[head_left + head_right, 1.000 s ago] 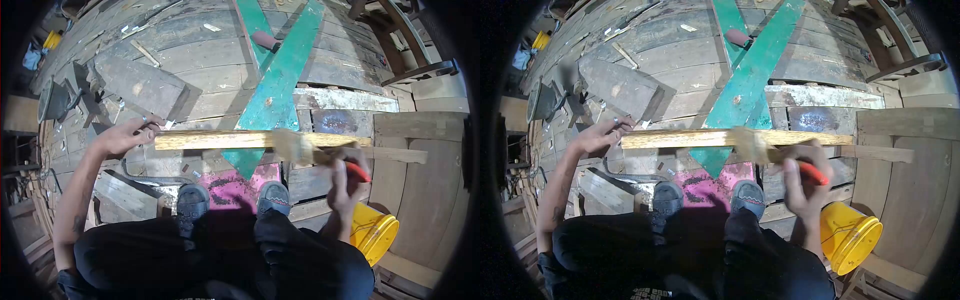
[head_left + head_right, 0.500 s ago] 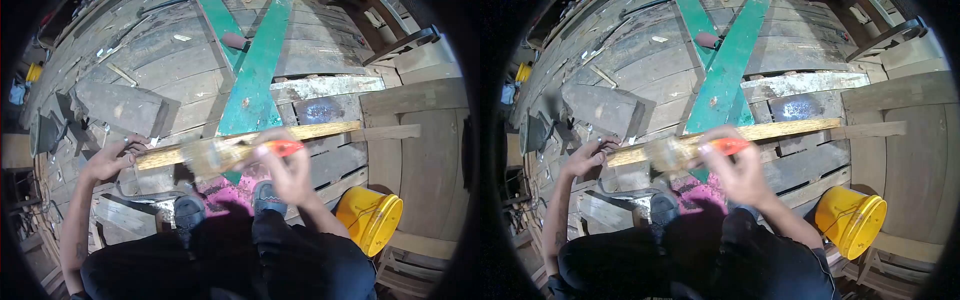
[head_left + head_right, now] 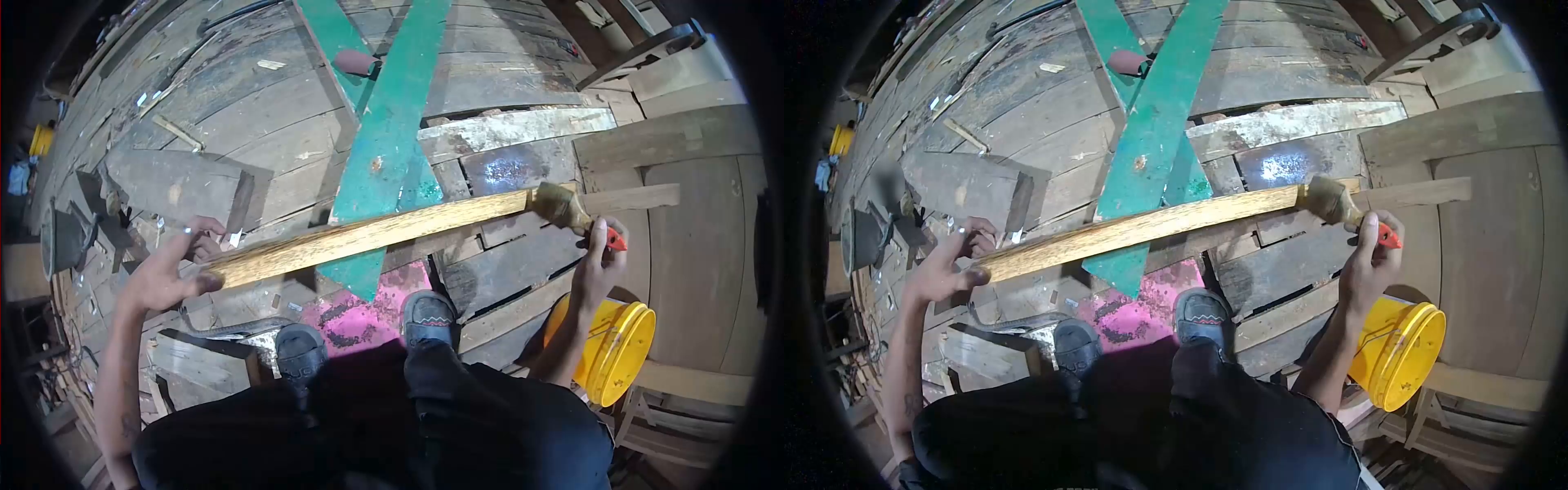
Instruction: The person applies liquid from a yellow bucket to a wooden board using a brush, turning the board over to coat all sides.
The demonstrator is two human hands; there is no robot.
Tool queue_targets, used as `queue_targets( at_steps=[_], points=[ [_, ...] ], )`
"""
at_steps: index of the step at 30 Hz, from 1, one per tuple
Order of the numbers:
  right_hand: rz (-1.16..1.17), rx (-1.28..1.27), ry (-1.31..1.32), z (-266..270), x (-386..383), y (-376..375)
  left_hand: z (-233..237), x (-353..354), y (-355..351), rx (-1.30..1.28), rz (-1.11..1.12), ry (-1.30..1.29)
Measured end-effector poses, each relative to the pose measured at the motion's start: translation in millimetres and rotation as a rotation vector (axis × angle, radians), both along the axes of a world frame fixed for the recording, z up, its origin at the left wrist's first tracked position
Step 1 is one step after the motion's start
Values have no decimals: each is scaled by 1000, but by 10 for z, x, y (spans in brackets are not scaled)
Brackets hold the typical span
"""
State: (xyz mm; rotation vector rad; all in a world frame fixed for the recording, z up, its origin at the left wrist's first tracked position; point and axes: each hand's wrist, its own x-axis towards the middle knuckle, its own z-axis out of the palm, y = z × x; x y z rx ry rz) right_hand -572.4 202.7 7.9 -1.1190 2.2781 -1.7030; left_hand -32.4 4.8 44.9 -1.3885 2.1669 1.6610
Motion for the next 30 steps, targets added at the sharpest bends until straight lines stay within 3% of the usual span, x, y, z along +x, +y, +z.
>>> queue_targets(
  at_steps=[7,13,19,21,22,25,27,30],
  points=[
    [69,0,34,120,97,-48,112,9,-130,-408,23,70],
    [118,-21,28,212,151,-37,120,-22,-146,-922,-297,-16],
    [156,40,54,94,296,-176,-194,127,-23,-920,-312,-194],
    [191,206,198,7,327,-228,-198,135,-45,-878,-298,-182],
    [230,293,448,19,403,-306,-168,121,-51,-881,-298,-182],
    [384,361,429,-44,831,-445,-123,124,-67,-793,-269,-86],
    [645,332,585,-38,1081,-510,-250,219,-121,-721,-85,82],
    [890,196,488,141,1584,-591,-281,303,-173,-678,-15,7]
  ],
)
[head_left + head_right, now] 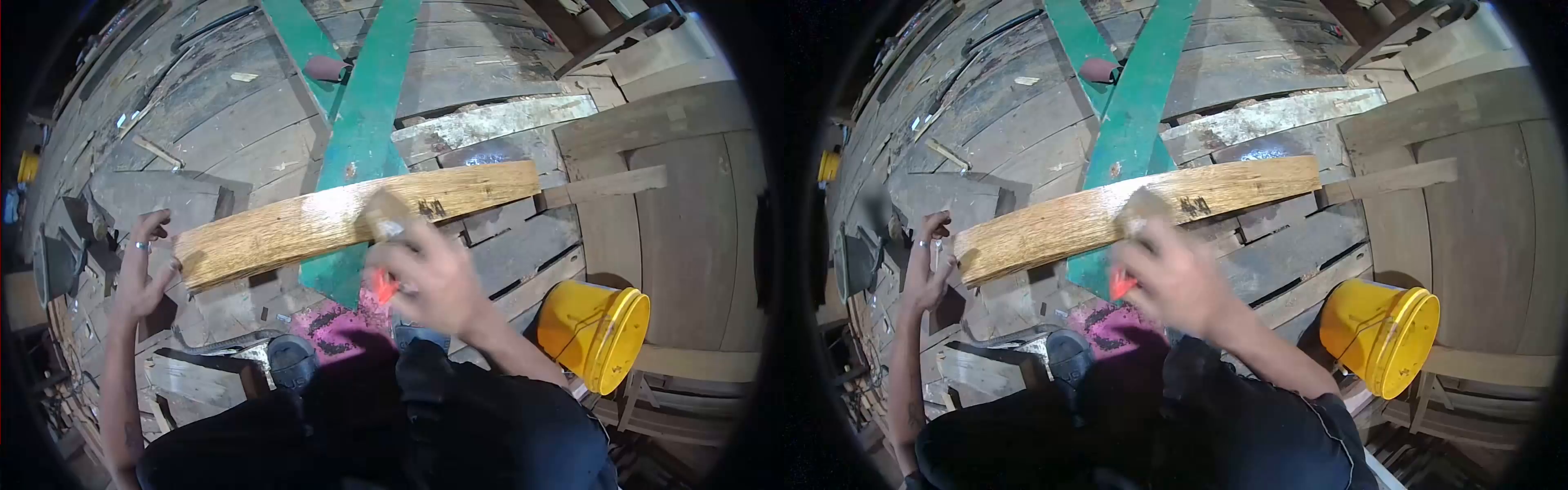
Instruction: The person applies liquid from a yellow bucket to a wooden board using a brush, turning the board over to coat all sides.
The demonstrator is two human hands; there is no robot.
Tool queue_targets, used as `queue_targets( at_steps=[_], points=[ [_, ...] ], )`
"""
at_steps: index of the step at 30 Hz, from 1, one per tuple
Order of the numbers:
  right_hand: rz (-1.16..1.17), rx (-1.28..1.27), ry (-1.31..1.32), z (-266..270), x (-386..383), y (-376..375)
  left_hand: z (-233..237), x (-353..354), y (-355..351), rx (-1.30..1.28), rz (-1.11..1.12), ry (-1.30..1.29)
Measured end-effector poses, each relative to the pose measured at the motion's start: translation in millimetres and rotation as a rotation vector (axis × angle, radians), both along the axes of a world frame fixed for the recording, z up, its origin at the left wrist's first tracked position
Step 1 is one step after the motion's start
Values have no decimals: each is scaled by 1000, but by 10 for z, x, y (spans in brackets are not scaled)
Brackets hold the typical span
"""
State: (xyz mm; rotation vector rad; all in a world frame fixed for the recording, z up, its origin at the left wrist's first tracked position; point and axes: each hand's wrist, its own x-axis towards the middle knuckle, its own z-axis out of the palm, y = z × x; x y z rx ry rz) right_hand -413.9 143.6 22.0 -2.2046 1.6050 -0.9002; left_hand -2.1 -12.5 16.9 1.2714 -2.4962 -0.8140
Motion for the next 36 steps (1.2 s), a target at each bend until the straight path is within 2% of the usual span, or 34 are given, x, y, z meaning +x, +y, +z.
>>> queue_targets(
  at_steps=[2,5,6,8,9,10,12,13,14,17,20,22,25,27,28,29,30,32,35,36],
  points=[
    [118,-19,-199,77,252,-46,29,-22,1,72,120,-102],
    [196,18,-468,189,435,-146,-134,186,-59,114,155,-160],
    [193,16,-467,172,404,-173,-194,265,-48,121,145,-229],
    [126,153,-733,52,344,-251,-469,663,-47,130,73,-313],
    [11,280,-841,-47,259,-231,-541,791,-34,143,3,-396],
    [-106,409,-944,-117,127,-199,-351,608,55,324,102,-479],
    [-348,441,-1084,-139,-213,-175,-398,675,132,387,126,-554],
    [-448,334,-939,-231,-448,-133,-436,704,173,446,141,-626],
    [-545,282,-871,-206,-655,-82,-475,732,199,497,155,-529],
    [-760,195,-813,-348,-1409,87,-486,708,217,494,187,-573],
    [-807,96,-701,-459,-1966,200,-701,880,143,447,127,-499],
    [-774,0,-121,-511,-2142,205,-698,790,97,393,64,-498],
    [-610,14,-35,-538,-1805,85,-499,455,60,527,123,-560],
    [-314,-115,409,-410,-1335,40,-667,532,70,443,47,-454],
    [-340,119,237,-236,-1016,19,-749,558,54,410,-3,-454],
    [-268,108,203,-152,-801,-7,-800,532,33,378,-51,-452],
    [-198,102,167,-97,-627,-14,-779,459,14,387,-65,-677],
    [-56,-56,-17,-26,-402,-58,-1092,685,-36,286,-214,-521],
    [-55,90,-270,118,-490,-38,-1274,807,-105,268,-315,-480],
    [-149,69,-418,-8,-621,-43,-1283,801,-112,269,-352,-500]
  ],
)
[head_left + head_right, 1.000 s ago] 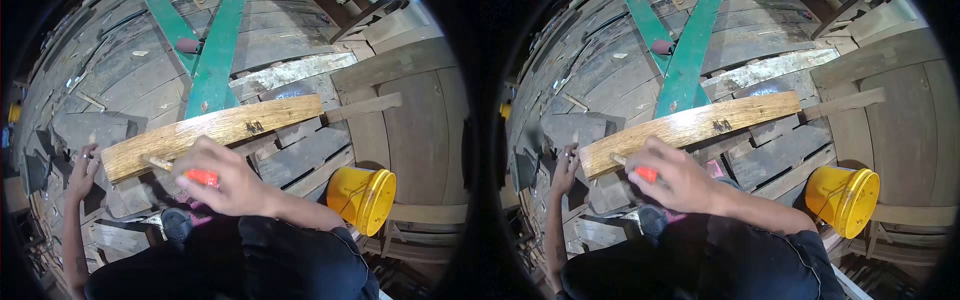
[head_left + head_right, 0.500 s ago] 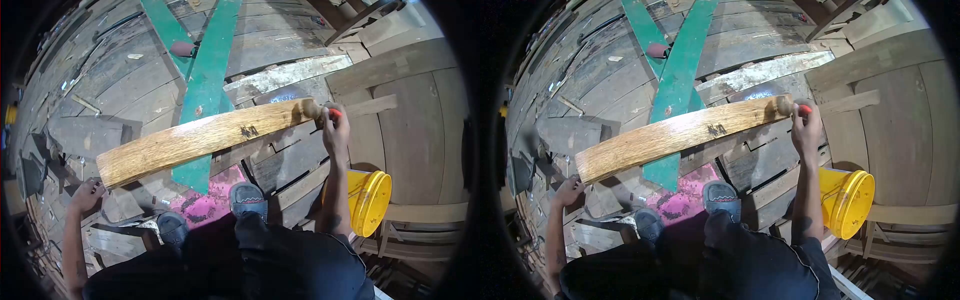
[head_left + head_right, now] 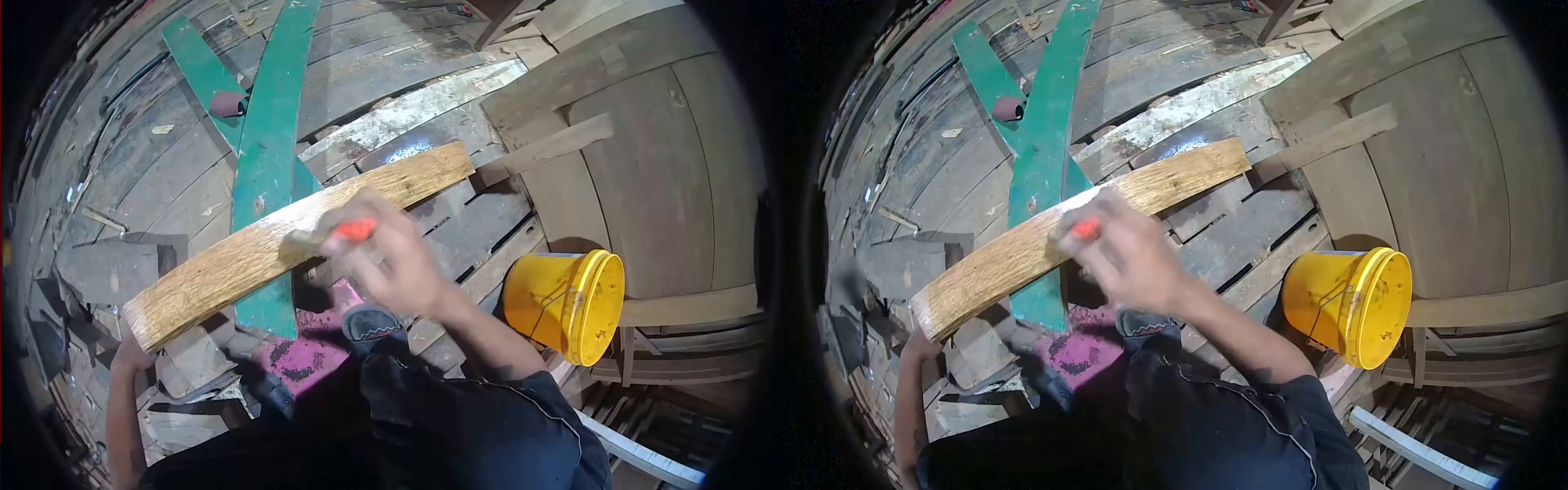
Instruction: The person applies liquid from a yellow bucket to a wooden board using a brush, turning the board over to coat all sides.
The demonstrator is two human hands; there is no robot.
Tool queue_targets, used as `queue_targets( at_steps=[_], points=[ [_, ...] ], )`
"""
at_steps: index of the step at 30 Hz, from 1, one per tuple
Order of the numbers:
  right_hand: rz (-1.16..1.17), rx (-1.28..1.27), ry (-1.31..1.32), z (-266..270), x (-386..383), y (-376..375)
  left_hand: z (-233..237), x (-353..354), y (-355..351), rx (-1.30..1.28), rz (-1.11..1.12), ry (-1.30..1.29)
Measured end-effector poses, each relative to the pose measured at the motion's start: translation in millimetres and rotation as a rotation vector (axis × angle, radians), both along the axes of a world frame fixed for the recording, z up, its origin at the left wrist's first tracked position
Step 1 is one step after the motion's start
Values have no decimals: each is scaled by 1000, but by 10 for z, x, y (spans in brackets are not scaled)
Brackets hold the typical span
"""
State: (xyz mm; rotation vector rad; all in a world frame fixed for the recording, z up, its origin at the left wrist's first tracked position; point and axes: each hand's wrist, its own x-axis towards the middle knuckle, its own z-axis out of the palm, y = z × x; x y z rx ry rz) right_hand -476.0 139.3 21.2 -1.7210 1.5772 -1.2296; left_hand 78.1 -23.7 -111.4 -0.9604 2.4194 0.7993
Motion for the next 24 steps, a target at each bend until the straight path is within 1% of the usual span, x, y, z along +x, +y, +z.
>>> queue_targets(
  at_steps=[1,3,4,5,7,8,9,10,11,13,14,15,17,19,21,23,24],
  points=[
    [-99,-12,-144,-165,-164,-7,1,-18,-1,-1,-2,1],
    [-371,225,-564,-214,-506,21,4,-36,15,10,-3,-44],
    [-494,339,-401,-300,-794,42,-63,48,4,-4,-42,-38],
    [-583,148,-413,-625,-1092,44,3,-35,35,-1,-40,-39],
    [-745,114,-420,-767,-1521,118,210,-299,105,80,121,-124],
    [-797,86,-368,-837,-1761,178,163,-209,124,20,114,-138],
    [-850,57,-316,-882,-1920,214,107,-123,130,21,110,-140],
    [-924,46,-411,-763,-1923,193,68,-71,127,-11,67,-63],
    [-929,46,-411,-792,-2001,188,26,-26,111,-43,24,14],
    [-922,-82,283,-860,-2188,184,80,-89,101,-6,54,-11],
    [-873,-136,380,-856,-2180,151,125,-140,111,29,90,-37],
    [-873,-137,383,-875,-2136,128,160,-195,127,30,90,-34],
    [-744,49,379,-950,-1966,72,214,-289,162,30,175,-91],
    [-615,72,393,-854,-1532,42,178,-242,144,54,169,-108],
    [-444,10,585,-821,-1177,43,200,-276,140,80,157,-126],
    [-343,-85,532,-716,-839,51,336,-472,170,128,211,-154],
    [-309,-64,448,-552,-699,84,363,-515,172,127,209,-151]
  ],
)
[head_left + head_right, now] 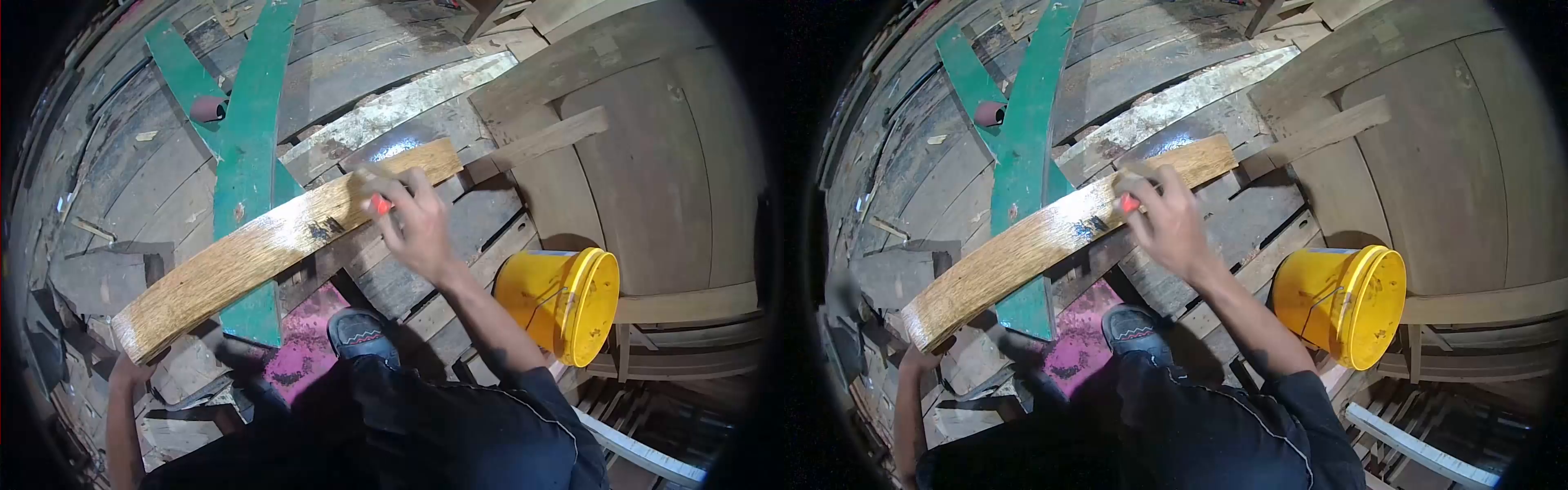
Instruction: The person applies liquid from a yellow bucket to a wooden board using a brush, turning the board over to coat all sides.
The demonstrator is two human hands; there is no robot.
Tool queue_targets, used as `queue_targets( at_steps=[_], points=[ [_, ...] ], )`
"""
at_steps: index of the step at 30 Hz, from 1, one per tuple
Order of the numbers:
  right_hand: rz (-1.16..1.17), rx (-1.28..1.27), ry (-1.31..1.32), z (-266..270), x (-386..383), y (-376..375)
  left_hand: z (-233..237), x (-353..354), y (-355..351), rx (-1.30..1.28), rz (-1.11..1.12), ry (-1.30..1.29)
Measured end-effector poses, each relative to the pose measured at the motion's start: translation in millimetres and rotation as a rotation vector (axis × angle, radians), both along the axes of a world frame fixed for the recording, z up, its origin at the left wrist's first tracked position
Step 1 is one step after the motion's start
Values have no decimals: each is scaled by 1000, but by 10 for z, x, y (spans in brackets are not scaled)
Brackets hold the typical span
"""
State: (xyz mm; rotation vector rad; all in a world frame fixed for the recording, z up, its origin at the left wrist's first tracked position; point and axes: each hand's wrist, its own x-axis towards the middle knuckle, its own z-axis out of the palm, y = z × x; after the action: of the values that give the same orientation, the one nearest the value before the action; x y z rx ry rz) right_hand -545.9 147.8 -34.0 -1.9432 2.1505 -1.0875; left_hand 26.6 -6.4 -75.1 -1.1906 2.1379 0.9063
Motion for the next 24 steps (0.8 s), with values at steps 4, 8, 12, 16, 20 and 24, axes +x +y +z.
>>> queue_targets(
  at_steps=[4,8,12,16,20,24],
  points=[
    [36,5,-456,242,138,111,-22,-7,19,-47,-82,91],
    [-230,-17,-887,-18,-207,154,-22,60,28,-24,-33,149],
    [-503,-183,-713,-418,-957,292,300,-199,117,16,113,-64],
    [-488,-234,99,-436,-1342,401,326,-96,216,-63,128,37],
    [-404,-47,-85,-540,-1267,280,388,-89,182,6,129,-46],
    [-194,78,83,-247,-738,-22,231,159,211,-39,58,-76]
  ],
)
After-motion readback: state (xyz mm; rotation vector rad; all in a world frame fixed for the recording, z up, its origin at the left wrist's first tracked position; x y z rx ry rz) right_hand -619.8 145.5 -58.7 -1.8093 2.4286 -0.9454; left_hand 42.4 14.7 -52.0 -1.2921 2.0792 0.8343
